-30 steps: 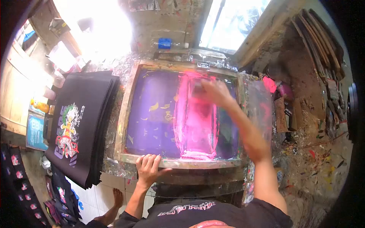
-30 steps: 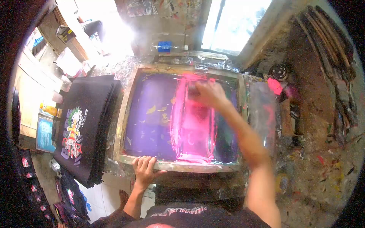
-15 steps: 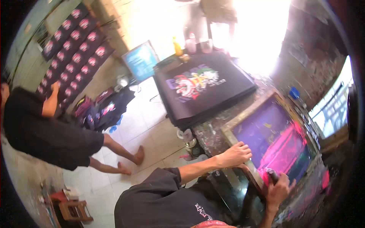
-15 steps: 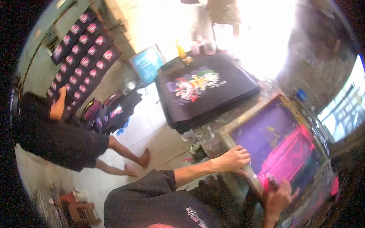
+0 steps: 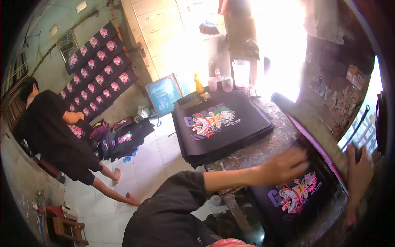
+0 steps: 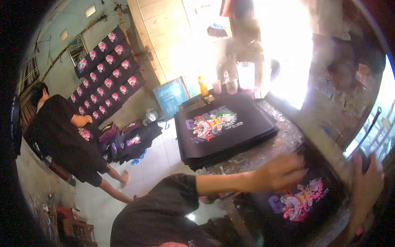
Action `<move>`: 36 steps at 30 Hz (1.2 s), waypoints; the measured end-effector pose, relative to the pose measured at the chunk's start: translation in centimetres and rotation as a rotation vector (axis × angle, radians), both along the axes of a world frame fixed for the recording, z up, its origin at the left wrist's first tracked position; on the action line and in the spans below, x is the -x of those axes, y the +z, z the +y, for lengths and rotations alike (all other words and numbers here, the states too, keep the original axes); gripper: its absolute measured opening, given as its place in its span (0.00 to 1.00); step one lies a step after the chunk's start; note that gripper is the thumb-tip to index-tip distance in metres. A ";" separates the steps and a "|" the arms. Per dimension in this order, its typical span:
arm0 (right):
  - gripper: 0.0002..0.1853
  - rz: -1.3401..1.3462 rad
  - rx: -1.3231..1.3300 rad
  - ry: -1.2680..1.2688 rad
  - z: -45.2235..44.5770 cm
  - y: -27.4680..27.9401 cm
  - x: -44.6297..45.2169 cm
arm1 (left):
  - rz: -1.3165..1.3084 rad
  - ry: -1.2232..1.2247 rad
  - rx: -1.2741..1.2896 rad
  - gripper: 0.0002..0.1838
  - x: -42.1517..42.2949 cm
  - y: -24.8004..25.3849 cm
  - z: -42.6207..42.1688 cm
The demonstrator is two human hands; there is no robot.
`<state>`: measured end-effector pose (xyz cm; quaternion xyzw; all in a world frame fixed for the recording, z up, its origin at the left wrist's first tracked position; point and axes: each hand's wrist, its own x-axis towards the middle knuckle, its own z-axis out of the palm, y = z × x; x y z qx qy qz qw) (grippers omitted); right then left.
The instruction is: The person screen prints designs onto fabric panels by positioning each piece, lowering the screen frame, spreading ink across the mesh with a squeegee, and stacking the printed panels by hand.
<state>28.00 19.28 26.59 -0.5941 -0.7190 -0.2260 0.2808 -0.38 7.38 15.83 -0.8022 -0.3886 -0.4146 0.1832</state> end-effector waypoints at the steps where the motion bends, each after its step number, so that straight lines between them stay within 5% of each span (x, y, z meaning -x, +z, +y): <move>1: 0.40 0.033 0.176 -0.001 -1.1 4.4 1.7 | 0.107 -0.074 0.233 0.31 0.1 -3.5 -0.3; 3: 0.41 0.168 0.252 0.163 5.5 5.6 0.1 | 0.070 -0.293 0.644 0.28 0.6 -10.2 -2.5; 5: 0.42 0.141 0.242 0.247 12.0 6.6 -1.8 | 0.248 -0.214 0.943 0.22 1.6 -17.1 -5.0; 9: 0.48 -0.071 0.238 0.140 8.7 13.8 1.1 | 0.048 -0.183 0.934 0.12 1.3 -16.8 -6.0; 11: 0.51 -0.031 0.344 0.206 12.7 14.6 0.4 | 0.217 -0.140 1.071 0.06 0.7 -14.5 -5.1; 14: 0.52 -0.077 0.309 0.232 17.7 15.2 -0.9 | 0.073 -0.165 0.869 0.02 1.3 -14.5 -5.5; 16: 0.53 -0.067 0.317 0.185 17.6 15.6 -0.9 | 0.039 -0.185 0.784 0.03 1.3 -13.3 -6.6; 18: 0.52 -0.054 0.354 0.173 14.3 16.2 -0.2 | 0.271 0.352 0.273 0.08 2.4 -11.6 -9.4; 20: 0.52 -0.048 0.401 0.155 13.0 16.2 -0.1 | -0.151 0.292 0.462 0.12 6.7 -12.5 -11.2; 22: 0.47 0.115 0.460 0.204 13.6 15.5 0.5 | -0.536 0.361 0.959 0.22 11.0 -11.2 -12.6; 23: 0.47 0.105 0.462 0.199 13.4 15.3 0.9 | -0.544 0.354 0.963 0.22 11.4 -11.6 -13.0; 25: 0.45 0.186 0.476 0.236 11.9 15.4 1.6 | -0.961 0.212 0.717 0.31 12.0 -12.5 -13.0; 26: 0.44 0.219 0.488 0.249 11.1 15.3 1.7 | -0.823 0.234 0.670 0.38 12.5 -13.0 -12.3; 30: 0.40 0.301 0.506 0.291 10.5 15.6 1.5 | -0.931 0.285 0.504 0.40 15.5 -9.3 -8.4; 36: 0.45 0.161 0.354 0.118 13.9 16.7 -0.7 | -0.812 0.614 0.305 0.41 31.8 -1.1 -11.0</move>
